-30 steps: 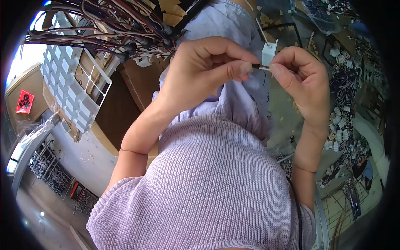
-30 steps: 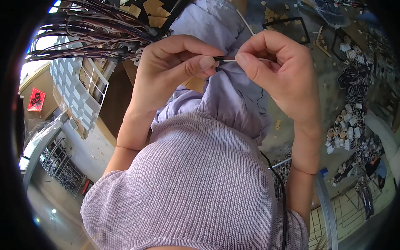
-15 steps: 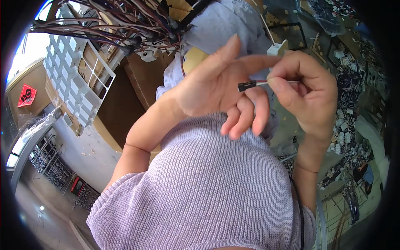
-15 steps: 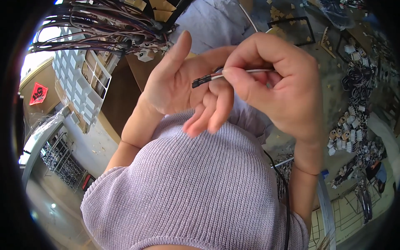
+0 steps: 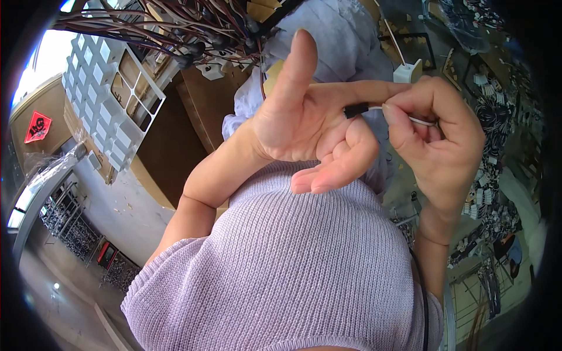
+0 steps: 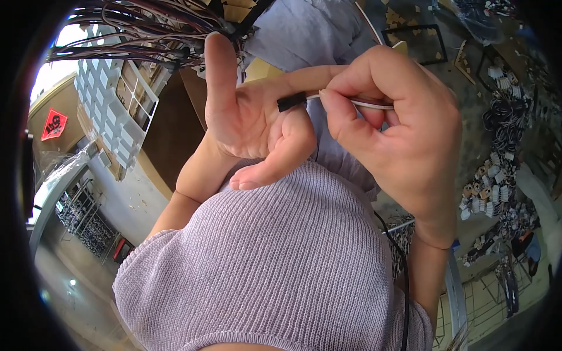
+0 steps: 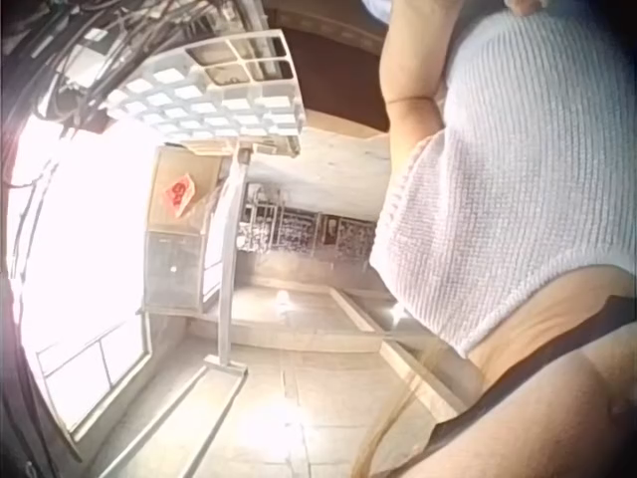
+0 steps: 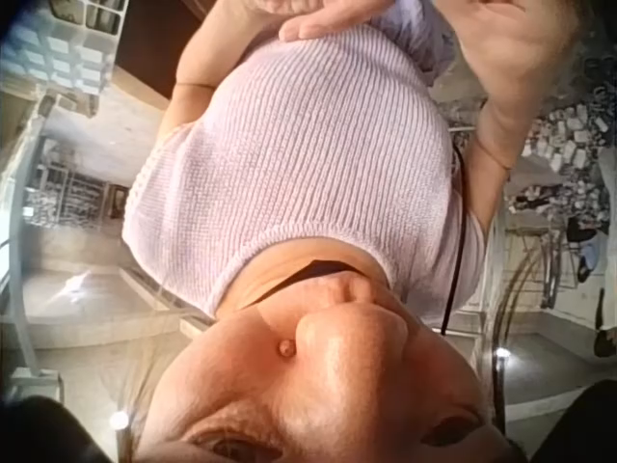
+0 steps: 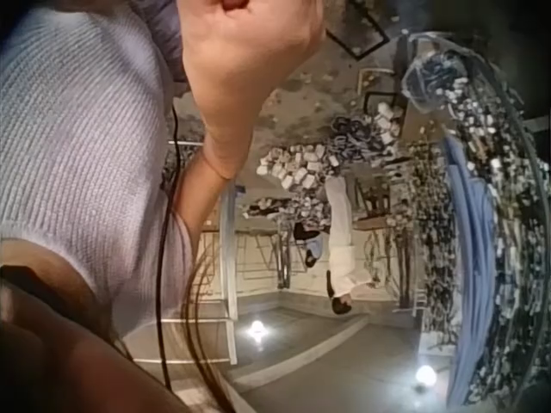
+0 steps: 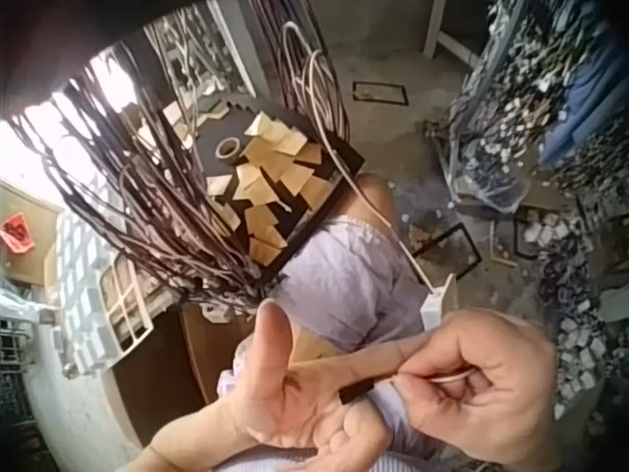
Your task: Assembling and taping electrical wires to plastic housing components in a factory setting.
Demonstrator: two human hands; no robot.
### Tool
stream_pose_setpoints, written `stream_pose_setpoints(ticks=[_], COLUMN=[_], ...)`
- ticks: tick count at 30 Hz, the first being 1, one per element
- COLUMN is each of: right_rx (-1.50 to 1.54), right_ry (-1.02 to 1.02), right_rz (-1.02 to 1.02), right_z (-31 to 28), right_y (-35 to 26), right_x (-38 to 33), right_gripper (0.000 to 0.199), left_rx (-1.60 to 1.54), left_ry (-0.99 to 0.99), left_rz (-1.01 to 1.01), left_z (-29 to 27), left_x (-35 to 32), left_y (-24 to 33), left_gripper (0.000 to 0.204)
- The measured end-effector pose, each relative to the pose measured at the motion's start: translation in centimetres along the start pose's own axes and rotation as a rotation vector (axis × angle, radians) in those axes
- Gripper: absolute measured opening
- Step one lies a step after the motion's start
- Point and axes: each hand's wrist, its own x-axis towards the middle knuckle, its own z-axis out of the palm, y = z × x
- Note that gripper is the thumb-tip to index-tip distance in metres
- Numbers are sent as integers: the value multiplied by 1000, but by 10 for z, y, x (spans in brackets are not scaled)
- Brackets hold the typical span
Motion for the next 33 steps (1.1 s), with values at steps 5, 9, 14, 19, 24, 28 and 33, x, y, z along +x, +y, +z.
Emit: stream_pose_setpoints(ticks=[5, 9, 14, 19, 24, 28, 33], right_rx=[16, -12, 72, -20, -93, -129, -235], right_ry=[17, -4, -26, -8, 81, 39, 21], right_rz=[-16, -3, 52, 44, -22, -65, -155], right_z=[3, 1, -28, -28, -26, -29, -25], right_y=[4, 0, 3, 3, 9, 9, 14], right_x=[0, 3, 0, -2, -6, 0, 3], right_gripper=[11, 9, 10, 11, 8, 7, 9], left_rx=[64, 173, 229, 171, 157, 209, 980], left_ry=[12, 168, 336, 321, 227, 279, 164], left_rz=[12, -17, -93, -102, -103, -112, -319], left_z=[4, 10, 23, 18, 11, 18, 8], left_x=[2, 1, 1, -8, -9, -4, -13], left_y=[3, 5, 21, 24, 23, 26, 40], left_gripper=[103, 54, 57, 55, 53, 56, 77])
